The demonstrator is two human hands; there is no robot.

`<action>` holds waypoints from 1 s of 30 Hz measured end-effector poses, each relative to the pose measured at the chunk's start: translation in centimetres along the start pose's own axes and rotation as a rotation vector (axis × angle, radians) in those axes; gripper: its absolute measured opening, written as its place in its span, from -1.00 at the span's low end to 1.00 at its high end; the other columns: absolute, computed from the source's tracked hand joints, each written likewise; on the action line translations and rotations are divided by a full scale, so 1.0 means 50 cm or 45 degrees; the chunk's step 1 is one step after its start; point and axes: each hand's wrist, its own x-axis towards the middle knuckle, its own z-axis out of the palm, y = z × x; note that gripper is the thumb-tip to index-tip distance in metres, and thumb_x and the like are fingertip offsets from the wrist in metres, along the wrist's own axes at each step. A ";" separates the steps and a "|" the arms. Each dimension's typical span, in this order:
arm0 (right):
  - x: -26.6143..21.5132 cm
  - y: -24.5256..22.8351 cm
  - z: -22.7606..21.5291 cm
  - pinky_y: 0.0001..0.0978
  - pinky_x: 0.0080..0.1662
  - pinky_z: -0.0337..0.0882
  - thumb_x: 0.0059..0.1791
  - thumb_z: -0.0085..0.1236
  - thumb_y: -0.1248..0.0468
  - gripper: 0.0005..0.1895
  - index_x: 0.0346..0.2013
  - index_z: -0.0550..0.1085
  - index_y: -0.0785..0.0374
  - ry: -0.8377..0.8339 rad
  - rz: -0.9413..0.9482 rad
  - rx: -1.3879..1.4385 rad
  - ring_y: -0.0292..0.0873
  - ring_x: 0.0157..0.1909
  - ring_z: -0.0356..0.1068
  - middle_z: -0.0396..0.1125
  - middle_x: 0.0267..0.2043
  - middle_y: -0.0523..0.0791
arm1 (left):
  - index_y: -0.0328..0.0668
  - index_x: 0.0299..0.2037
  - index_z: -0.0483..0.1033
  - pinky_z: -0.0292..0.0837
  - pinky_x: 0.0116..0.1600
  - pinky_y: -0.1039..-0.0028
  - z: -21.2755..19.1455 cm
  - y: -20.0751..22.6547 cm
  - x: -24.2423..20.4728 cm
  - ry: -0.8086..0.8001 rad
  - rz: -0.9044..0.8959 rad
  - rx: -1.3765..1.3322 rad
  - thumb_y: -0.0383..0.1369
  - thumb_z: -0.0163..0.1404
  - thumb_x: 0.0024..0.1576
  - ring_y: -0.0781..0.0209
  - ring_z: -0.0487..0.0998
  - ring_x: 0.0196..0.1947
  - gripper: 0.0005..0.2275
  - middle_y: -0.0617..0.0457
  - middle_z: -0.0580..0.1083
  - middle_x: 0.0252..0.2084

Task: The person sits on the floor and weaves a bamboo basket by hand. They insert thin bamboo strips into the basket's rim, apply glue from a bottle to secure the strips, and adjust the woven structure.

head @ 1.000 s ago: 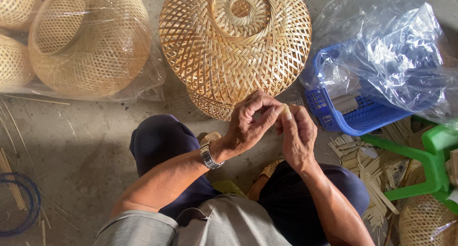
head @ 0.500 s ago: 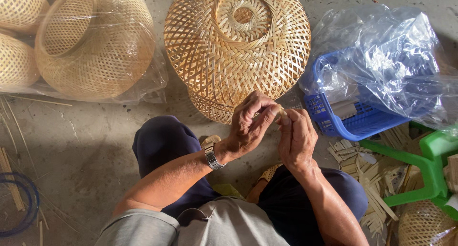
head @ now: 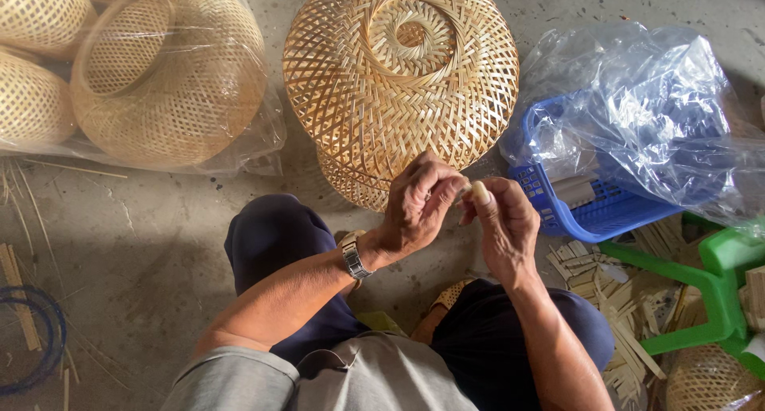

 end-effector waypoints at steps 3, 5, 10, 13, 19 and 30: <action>-0.004 0.003 -0.006 -0.45 -0.22 0.48 0.18 0.06 0.25 -0.80 -0.11 0.46 0.38 -0.015 0.142 0.257 -0.30 -0.29 0.41 0.45 -0.27 -0.09 | -0.26 -0.10 0.46 0.47 -0.19 0.47 -0.001 0.016 0.002 -0.039 0.092 0.004 -0.43 0.00 0.37 0.34 0.44 -0.28 -0.94 0.09 0.39 -0.25; -0.011 0.002 -0.006 -0.45 -0.22 0.47 0.17 0.06 0.27 -0.82 -0.12 0.46 0.39 0.000 0.227 0.426 -0.30 -0.29 0.41 0.44 -0.28 -0.10 | -0.25 -0.09 0.48 0.47 -0.16 0.44 -0.002 0.020 0.000 -0.049 0.132 0.074 -0.43 0.02 0.36 0.32 0.45 -0.27 -0.94 0.10 0.40 -0.25; -0.016 -0.008 -0.035 -0.53 -0.32 0.36 0.20 0.01 0.27 -0.84 -0.15 0.44 0.33 0.051 0.090 0.097 -0.36 -0.39 0.32 0.39 -0.37 -0.14 | -0.17 -0.09 0.57 0.48 -0.14 0.50 0.002 -0.037 0.031 -0.137 0.332 0.310 -0.31 0.02 0.32 0.25 0.46 -0.26 -0.86 0.07 0.45 -0.24; -0.006 -0.013 -0.089 -0.53 -0.35 0.32 0.22 0.02 0.27 -0.84 -0.16 0.39 0.32 0.200 -0.038 -0.198 -0.37 -0.40 0.28 0.34 -0.39 -0.15 | -0.20 0.04 0.53 0.41 0.17 0.31 -0.090 -0.106 0.099 -0.019 0.289 0.734 -0.07 -0.01 0.33 0.11 0.46 0.01 -0.66 -0.03 0.46 -0.02; -0.011 -0.013 -0.155 -0.48 -0.29 0.32 0.26 0.01 0.32 -0.84 -0.17 0.38 0.35 0.388 -0.046 -0.393 -0.35 -0.37 0.27 0.34 -0.35 -0.11 | -0.18 0.40 0.31 0.08 0.53 -0.07 -0.267 -0.179 0.196 -0.043 -0.180 1.410 0.33 -0.18 0.28 -0.22 0.10 0.53 -0.25 -0.36 0.07 0.51; 0.355 0.200 -0.317 -0.32 -0.19 0.54 0.22 0.07 0.19 -0.74 -0.14 0.41 0.37 0.317 0.207 -0.270 -0.21 -0.21 0.52 0.49 -0.14 -0.03 | -0.32 0.54 -0.29 -0.08 0.53 -0.01 -0.305 -0.201 0.106 0.560 -1.051 0.558 0.43 -0.11 -0.02 -0.29 -0.13 0.55 0.14 -0.44 -0.21 0.55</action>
